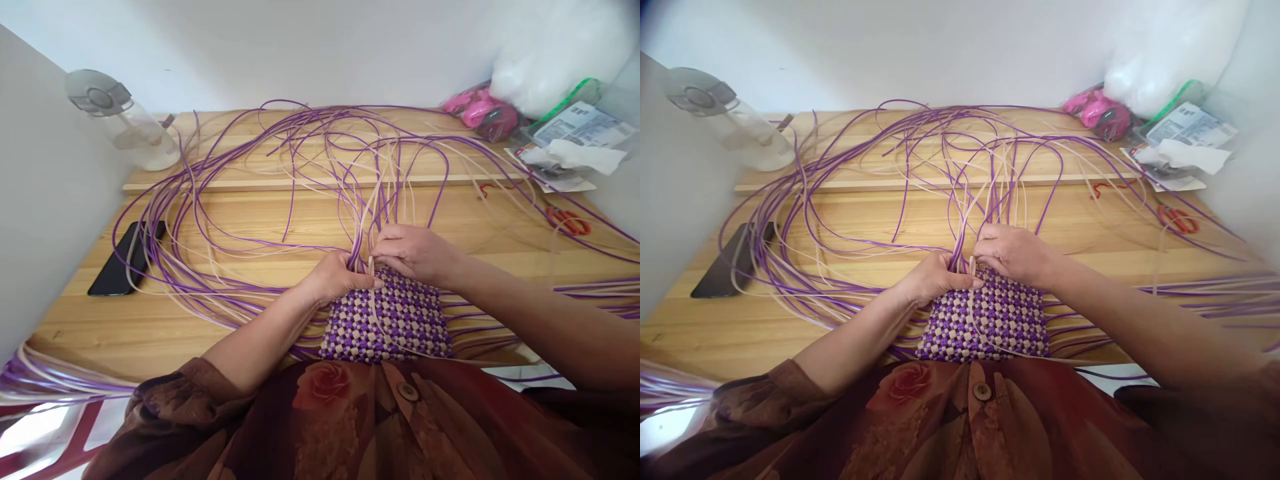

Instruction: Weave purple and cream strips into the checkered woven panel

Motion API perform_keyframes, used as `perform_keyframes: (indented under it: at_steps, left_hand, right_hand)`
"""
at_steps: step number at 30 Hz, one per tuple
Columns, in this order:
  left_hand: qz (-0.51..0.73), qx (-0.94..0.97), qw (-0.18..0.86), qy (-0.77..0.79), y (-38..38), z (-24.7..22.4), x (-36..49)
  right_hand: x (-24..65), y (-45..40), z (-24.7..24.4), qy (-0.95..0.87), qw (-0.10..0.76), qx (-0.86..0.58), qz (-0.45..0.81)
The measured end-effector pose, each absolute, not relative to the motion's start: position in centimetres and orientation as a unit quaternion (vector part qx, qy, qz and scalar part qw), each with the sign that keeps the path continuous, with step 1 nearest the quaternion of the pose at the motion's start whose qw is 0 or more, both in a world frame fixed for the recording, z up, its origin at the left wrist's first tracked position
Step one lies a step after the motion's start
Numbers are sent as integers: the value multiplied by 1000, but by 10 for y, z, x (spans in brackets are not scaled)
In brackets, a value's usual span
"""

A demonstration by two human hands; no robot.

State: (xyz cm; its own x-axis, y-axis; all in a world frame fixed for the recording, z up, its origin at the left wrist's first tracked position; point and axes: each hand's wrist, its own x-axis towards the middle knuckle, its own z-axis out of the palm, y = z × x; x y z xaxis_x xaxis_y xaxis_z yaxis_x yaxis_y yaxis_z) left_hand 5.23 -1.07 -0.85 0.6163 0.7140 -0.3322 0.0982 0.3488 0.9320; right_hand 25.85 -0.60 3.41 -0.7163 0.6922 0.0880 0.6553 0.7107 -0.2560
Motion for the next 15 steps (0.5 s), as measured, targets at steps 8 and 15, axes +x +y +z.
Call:
perform_keyframes:
  at_steps: [8,15]
  left_hand:
    - [235,579,656,423,-13,-13,56]
    - [252,531,703,401,-15,-13,57]
  right_hand:
    - [239,-23,69,-939,58,-271,206]
    - [239,-4,40,-820,131,-510,225]
